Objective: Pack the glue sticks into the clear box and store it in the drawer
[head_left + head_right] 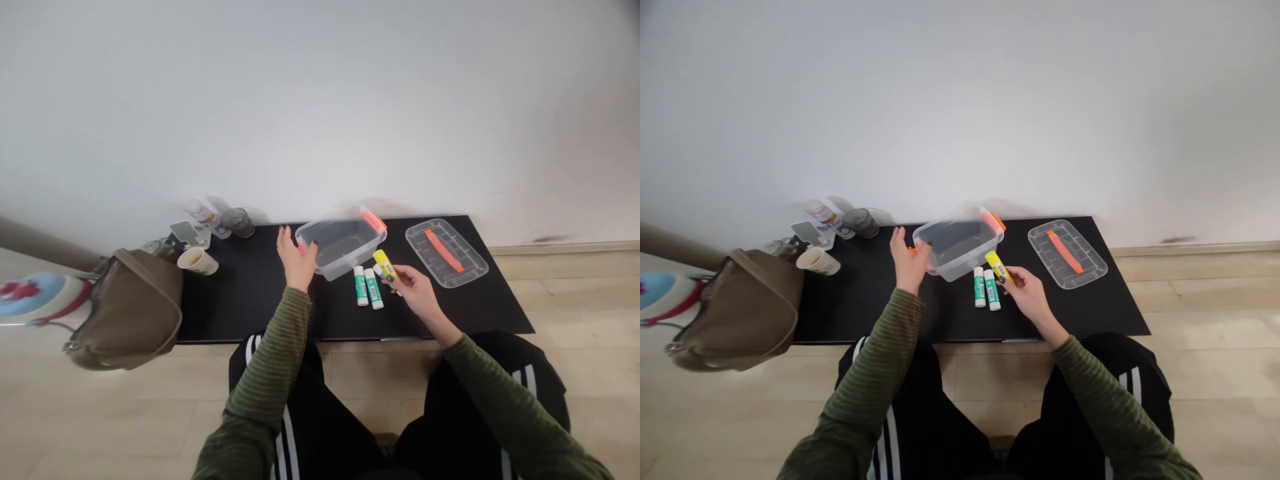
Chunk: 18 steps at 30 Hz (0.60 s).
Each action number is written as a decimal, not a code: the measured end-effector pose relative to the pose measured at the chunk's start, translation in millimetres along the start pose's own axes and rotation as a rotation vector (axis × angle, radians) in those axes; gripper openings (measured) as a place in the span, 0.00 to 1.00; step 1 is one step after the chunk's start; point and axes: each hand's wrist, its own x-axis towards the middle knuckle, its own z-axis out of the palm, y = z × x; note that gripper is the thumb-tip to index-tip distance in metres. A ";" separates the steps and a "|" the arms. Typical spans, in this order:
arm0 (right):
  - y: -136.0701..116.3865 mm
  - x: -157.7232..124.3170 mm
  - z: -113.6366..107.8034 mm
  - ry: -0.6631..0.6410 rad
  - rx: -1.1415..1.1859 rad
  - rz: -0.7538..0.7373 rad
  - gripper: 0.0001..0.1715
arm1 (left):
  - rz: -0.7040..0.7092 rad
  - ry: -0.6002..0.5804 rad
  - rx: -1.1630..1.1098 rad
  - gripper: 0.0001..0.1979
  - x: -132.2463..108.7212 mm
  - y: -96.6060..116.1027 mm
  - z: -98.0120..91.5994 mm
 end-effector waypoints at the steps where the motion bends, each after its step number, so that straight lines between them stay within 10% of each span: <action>1: -1.0 2.6 2.3 0.004 0.037 0.001 0.24 | -0.121 0.000 -0.035 0.31 7.9 -11.4 5.8; 6: -15.4 20.5 20.6 -0.023 0.061 -0.059 0.26 | -0.418 -0.086 -0.333 0.11 14.3 -37.7 30.1; 18: -49.3 94.8 113.6 -0.159 -0.906 -0.117 0.17 | -0.173 -0.049 -0.333 0.19 -3.3 -19.6 20.2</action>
